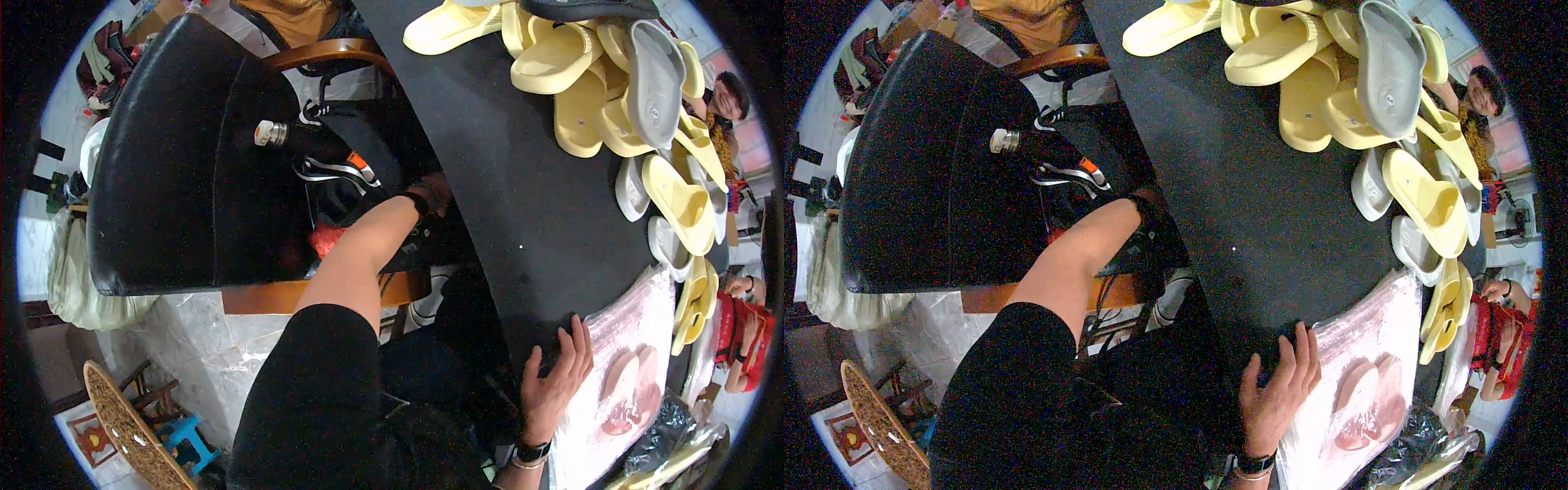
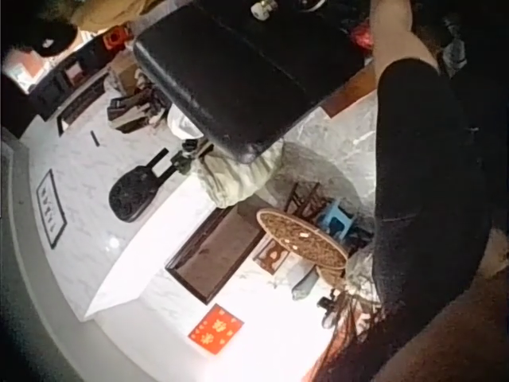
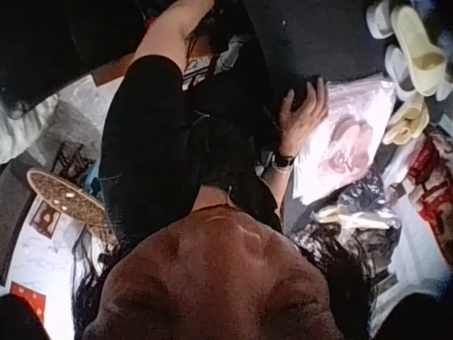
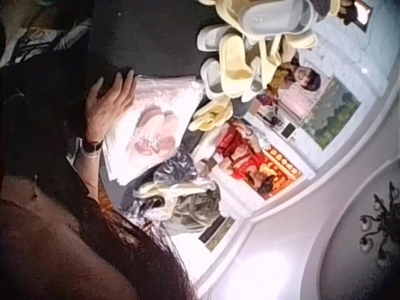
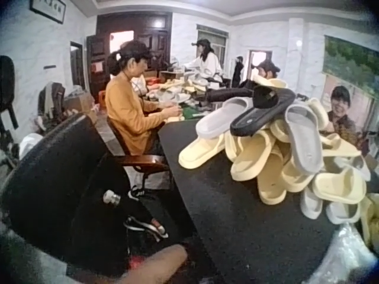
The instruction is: The recorder organizes and packs finished shoes into plastic bags at a factory workstation.
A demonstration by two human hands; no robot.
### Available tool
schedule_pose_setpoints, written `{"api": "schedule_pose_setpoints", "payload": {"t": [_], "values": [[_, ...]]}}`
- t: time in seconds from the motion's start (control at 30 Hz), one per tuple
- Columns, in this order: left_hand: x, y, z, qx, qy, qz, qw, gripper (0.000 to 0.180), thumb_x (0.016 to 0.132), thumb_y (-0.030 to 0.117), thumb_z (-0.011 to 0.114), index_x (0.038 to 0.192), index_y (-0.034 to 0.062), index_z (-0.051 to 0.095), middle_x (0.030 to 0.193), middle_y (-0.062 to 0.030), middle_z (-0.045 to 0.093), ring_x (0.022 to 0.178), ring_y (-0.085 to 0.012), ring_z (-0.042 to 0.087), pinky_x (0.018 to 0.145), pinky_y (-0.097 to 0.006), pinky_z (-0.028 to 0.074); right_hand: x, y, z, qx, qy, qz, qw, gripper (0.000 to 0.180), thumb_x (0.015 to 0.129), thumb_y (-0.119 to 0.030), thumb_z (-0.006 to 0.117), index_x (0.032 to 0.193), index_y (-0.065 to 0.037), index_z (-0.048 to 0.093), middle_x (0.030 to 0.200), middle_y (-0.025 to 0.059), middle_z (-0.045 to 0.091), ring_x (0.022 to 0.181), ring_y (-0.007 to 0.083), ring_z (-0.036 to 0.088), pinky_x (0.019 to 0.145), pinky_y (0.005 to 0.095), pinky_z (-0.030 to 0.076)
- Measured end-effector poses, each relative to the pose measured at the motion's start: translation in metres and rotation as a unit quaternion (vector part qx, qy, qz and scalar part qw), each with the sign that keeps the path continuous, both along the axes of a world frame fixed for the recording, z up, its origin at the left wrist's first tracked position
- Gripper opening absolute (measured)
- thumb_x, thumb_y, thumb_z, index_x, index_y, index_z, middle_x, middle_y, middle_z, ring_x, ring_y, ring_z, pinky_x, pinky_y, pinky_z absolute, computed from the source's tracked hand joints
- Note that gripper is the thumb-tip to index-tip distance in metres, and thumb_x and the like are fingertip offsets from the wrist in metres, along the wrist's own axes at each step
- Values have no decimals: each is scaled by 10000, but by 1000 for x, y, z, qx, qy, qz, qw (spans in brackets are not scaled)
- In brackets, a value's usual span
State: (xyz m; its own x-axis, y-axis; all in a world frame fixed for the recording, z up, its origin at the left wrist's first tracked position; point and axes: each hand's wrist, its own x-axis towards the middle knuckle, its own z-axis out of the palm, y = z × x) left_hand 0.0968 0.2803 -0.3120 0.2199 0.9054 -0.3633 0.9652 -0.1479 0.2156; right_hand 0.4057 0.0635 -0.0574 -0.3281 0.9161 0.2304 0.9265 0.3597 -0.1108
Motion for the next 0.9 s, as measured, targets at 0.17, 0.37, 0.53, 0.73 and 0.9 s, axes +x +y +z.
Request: {"api": "schedule_pose_setpoints", "payload": {"t": [0.17, 0.37, 0.53, 0.73, 0.9], "values": [[-13, -9, 45, -21, 8, -21, 1000, 442, 899, 435, 618, 1162, 83, 668, 1244, -121, 643, 1138, -338, 610, 945, -456, 496, -2, 1, 0, 11, -1, 5, 1000, 407, 860, -141, 650, 1224, -34, 500, 1417, 170, 490, 1329, 375, 436, 1073, 534, 329], [-39, -58, 97, 59, 35, 91, 994, 302, 896, 293, 611, 997, 26, 710, 1026, -200, 698, 949, -389, 677, 821, -464, 552, 0, -2, 0, 26, -2, 4, 1000, 414, 869, -156, 659, 1232, -34, 505, 1421, 159, 489, 1334, 365, 434, 1092, 525, 321], [-25, -143, 153, 250, -140, 144, 947, 355, 951, 251, 540, 742, -11, 658, 795, -235, 649, 784, -422, 640, 710, -513, 516, 1, -9, 4, 37, 9, 6, 999, 399, 882, -163, 653, 1231, -24, 520, 1409, 167, 494, 1330, 360, 438, 1100, 514, 320], [45, -235, 161, 257, -211, 47, 942, 602, 942, 514, 521, 596, 43, 670, 617, -180, 638, 597, -372, 646, 556, -469, 517, 3, -12, 5, 36, 36, 19, 999, 385, 888, -155, 649, 1223, -9, 528, 1394, 174, 498, 1345, 356, 418, 1106, 500, 322], [88, -263, 201, 64, -302, -78, 948, 608, 849, 615, 610, 625, 55, 689, 584, -167, 614, 598, -384, 641, 563, -442, 528, 5, -19, 28, 30, 159, 40, 986, 384, 890, -117, 642, 1237, 0, 525, 1441, 198, 442, 1353, 409, 392, 1118, 506, 319]]}}
